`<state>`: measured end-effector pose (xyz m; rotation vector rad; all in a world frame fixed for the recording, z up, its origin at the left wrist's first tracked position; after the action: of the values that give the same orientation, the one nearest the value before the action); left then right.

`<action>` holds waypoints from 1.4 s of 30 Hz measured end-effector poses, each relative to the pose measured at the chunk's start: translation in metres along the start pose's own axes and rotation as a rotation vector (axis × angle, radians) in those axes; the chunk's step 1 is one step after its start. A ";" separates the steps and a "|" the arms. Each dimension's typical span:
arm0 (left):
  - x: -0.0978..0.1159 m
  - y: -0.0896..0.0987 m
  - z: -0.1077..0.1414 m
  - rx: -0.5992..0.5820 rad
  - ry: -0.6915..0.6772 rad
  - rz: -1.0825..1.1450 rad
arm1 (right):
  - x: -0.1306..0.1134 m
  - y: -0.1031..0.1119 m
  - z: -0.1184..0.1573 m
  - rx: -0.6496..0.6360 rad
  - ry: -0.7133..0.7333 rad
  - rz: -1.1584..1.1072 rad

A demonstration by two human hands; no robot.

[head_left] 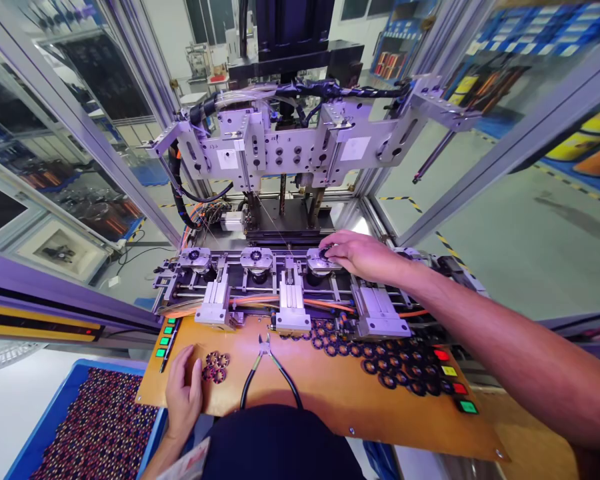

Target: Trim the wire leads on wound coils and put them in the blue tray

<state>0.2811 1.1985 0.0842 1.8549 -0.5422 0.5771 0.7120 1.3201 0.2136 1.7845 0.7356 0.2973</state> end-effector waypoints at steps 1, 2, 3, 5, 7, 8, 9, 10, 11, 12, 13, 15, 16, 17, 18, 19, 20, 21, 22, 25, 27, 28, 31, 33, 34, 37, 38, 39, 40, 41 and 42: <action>0.000 0.000 0.000 0.002 -0.001 -0.001 | -0.001 0.000 0.001 0.000 -0.001 0.009; 0.000 0.000 0.000 0.003 -0.001 -0.001 | -0.001 0.000 0.003 0.002 -0.002 0.019; 0.000 0.000 0.000 0.006 -0.002 -0.001 | -0.002 0.000 0.006 0.005 -0.005 0.030; -0.001 0.000 0.001 0.011 -0.002 -0.002 | -0.003 -0.003 0.014 0.012 -0.015 0.055; -0.002 0.000 0.001 0.018 -0.005 0.000 | -0.006 -0.009 0.024 0.019 -0.030 0.081; -0.003 0.000 0.001 0.023 -0.009 0.001 | -0.007 -0.012 0.028 0.024 -0.040 0.094; -0.003 -0.001 0.001 0.027 -0.013 0.002 | -0.008 -0.015 0.032 0.030 -0.051 0.106; -0.003 -0.001 0.001 0.033 -0.019 0.004 | -0.010 -0.017 0.036 0.038 -0.063 0.119; -0.003 -0.001 0.001 0.038 -0.026 0.005 | -0.011 -0.019 0.038 0.045 -0.074 0.131; -0.002 0.000 0.001 0.044 -0.033 0.007 | -0.012 -0.020 0.040 0.051 -0.083 0.142; -0.001 0.000 0.001 0.049 -0.040 0.008 | -0.014 -0.021 0.041 0.054 -0.089 0.153; 0.001 0.001 0.000 0.061 -0.054 0.012 | -0.017 -0.021 0.042 0.058 -0.100 0.174; 0.002 0.002 0.000 0.065 -0.059 0.014 | -0.018 -0.021 0.041 0.062 -0.107 0.184; 0.003 0.002 0.000 0.069 -0.063 0.014 | -0.019 -0.022 0.040 0.067 -0.115 0.193; 0.005 0.003 0.000 0.072 -0.064 0.014 | -0.020 -0.022 0.038 0.074 -0.123 0.201; 0.006 0.003 0.000 0.073 -0.065 0.013 | -0.021 -0.022 0.036 0.082 -0.129 0.208; 0.008 0.003 -0.001 0.075 -0.064 0.013 | -0.022 -0.022 0.034 0.092 -0.133 0.213; 0.010 0.004 -0.001 0.076 -0.063 0.012 | -0.025 -0.020 0.032 0.105 -0.132 0.216; 0.012 0.005 -0.001 0.078 -0.062 0.011 | -0.029 -0.016 0.032 0.124 -0.129 0.218; 0.021 0.016 -0.002 0.090 -0.058 0.008 | -0.050 0.008 0.049 0.228 -0.137 0.220; 0.027 0.028 0.001 0.098 -0.050 0.008 | -0.071 0.031 0.083 0.353 -0.175 0.220; 0.030 0.036 0.002 0.100 -0.045 0.009 | -0.083 0.040 0.106 0.425 -0.202 0.220; 0.041 0.056 0.006 0.091 -0.041 0.023 | -0.118 0.042 0.177 0.577 -0.292 0.187; 0.052 0.063 0.007 0.074 -0.056 0.046 | -0.132 0.010 0.207 0.476 -0.336 0.175; 0.059 0.064 0.006 0.058 -0.072 0.065 | -0.136 -0.007 0.217 0.436 -0.357 0.175; 0.090 0.055 0.000 -0.028 -0.151 0.143 | -0.133 -0.049 0.237 0.388 -0.440 0.188; 0.103 0.048 -0.002 -0.071 -0.182 0.174 | -0.130 -0.057 0.240 0.384 -0.473 0.190; 0.116 0.040 -0.004 -0.120 -0.213 0.205 | -0.126 -0.062 0.242 0.383 -0.502 0.186; 0.130 0.032 -0.006 -0.176 -0.240 0.235 | -0.123 -0.065 0.244 0.386 -0.525 0.177; 0.145 0.023 -0.008 -0.239 -0.264 0.262 | -0.121 -0.064 0.244 0.394 -0.541 0.161; 0.161 0.013 -0.009 -0.311 -0.284 0.287 | -0.122 -0.060 0.242 0.405 -0.548 0.136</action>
<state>0.3973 1.1870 0.1958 1.5789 -1.0394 0.3891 0.7284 1.0694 0.0943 2.1682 0.2909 -0.2699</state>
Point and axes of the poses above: each hand's wrist, its own z-axis away from the middle knuckle, its own y-axis out of the back of the hand, x = y × z, the point moved 9 cm from there along -z, towards the middle knuckle, and after that the axes turned 1 degree about y, right-handed, at the moved point
